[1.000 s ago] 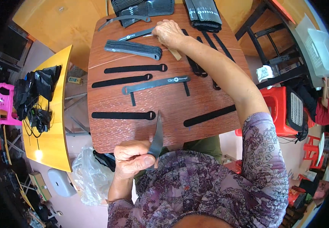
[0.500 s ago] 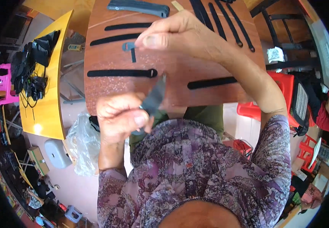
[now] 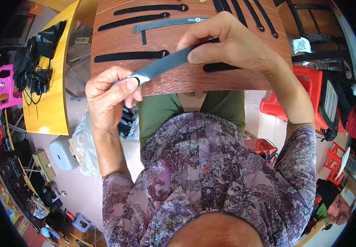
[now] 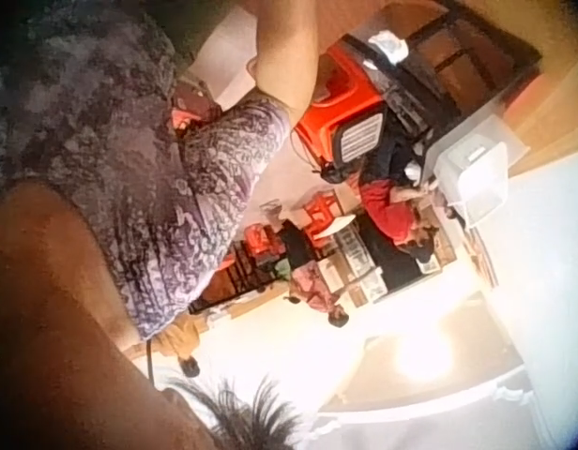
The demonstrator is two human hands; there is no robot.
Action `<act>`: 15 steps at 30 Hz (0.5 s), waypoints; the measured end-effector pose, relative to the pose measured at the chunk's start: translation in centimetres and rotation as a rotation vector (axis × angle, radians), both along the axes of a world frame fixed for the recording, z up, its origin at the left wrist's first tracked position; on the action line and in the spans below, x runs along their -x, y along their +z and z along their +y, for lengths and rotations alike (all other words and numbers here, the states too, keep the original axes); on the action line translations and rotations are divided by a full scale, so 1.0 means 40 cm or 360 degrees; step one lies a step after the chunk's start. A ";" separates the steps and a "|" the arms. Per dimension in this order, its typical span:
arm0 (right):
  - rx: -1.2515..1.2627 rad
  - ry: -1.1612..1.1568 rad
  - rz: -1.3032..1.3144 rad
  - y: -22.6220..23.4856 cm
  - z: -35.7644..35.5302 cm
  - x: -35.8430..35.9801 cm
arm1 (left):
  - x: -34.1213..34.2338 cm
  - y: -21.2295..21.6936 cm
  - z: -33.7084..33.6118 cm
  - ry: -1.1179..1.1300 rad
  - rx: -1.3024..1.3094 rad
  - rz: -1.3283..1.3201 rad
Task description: The recorder is threading and assembling hook-and-loop storage straps with plastic buckles at a workstation.
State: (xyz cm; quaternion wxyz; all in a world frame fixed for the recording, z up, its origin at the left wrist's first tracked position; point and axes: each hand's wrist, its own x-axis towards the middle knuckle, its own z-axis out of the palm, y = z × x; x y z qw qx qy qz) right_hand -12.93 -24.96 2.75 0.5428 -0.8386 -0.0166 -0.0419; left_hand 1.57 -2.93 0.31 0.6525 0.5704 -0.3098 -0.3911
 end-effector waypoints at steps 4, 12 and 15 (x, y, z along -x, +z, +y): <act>-0.0011 -0.0119 0.0263 -0.017 -0.026 0.045 | -0.014 -0.021 0.014 0.0113 -0.0192 -0.0066; 0.0033 -0.0144 0.0307 -0.036 -0.039 0.085 | -0.010 -0.036 0.000 0.0055 -0.0281 -0.0086; 0.0145 -0.0069 0.0308 -0.040 -0.035 0.093 | 0.009 -0.023 -0.002 -0.0064 -0.0416 -0.0165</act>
